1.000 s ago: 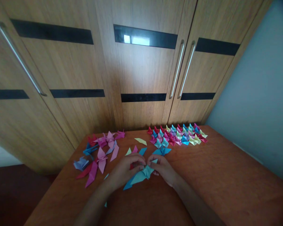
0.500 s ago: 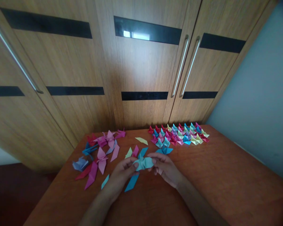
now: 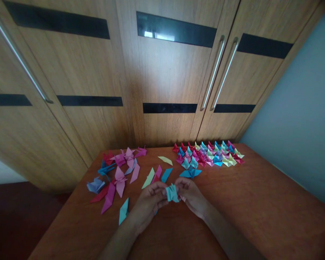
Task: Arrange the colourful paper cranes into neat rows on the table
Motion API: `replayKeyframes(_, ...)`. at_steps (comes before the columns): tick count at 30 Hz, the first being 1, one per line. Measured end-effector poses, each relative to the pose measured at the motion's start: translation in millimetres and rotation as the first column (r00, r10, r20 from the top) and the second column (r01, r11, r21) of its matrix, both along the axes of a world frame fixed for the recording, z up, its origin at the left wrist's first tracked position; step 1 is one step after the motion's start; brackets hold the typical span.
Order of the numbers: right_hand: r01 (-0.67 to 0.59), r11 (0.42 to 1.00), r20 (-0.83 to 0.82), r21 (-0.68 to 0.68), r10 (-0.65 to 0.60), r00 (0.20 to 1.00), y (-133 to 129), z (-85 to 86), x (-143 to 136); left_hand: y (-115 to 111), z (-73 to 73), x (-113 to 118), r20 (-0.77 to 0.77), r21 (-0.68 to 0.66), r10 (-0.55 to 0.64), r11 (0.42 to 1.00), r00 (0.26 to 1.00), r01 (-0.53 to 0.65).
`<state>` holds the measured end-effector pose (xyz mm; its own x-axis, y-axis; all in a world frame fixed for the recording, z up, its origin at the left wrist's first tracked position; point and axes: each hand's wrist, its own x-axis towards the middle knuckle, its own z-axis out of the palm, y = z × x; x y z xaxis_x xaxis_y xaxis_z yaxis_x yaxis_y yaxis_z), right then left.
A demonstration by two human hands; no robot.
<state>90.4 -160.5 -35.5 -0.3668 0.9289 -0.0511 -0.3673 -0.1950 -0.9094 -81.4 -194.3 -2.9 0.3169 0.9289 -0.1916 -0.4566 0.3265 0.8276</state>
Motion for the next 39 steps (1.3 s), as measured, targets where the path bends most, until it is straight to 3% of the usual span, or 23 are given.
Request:
replayKeyframes(7,0.032,0.998,0.045,0.051,-0.035,0.998,-2.0,-1.2,-2.3,-1.7,-2.7,5.7,0.014,0.003,0.006,1.000,1.000,-0.006)
replayKeyframes(18,0.006,1.000,0.084,0.019,-0.008,0.996,-5.1,2.4,-4.1,-1.2,-2.1,4.9,0.144,0.027,-0.057,0.998,0.988,0.054)
replayKeyframes(24,-0.091,0.989,-0.088,-0.117,0.081,0.993,-6.7,-4.1,-5.1,-3.1,-1.6,5.8,0.204,0.043,-0.106,0.994,0.973,0.100)
replayKeyframes(31,-0.237,0.957,-0.258,-0.170,0.189,0.947,-9.1,2.8,-4.7,-4.9,-4.6,6.8,0.264,0.055,-0.133,0.991,0.955,0.122)
replayKeyframes(39,-0.258,0.946,-0.319,-0.195,0.187,0.929,-8.7,2.6,0.0,-2.6,2.9,7.1,0.127,0.011,-0.023,1.000,0.992,0.021)
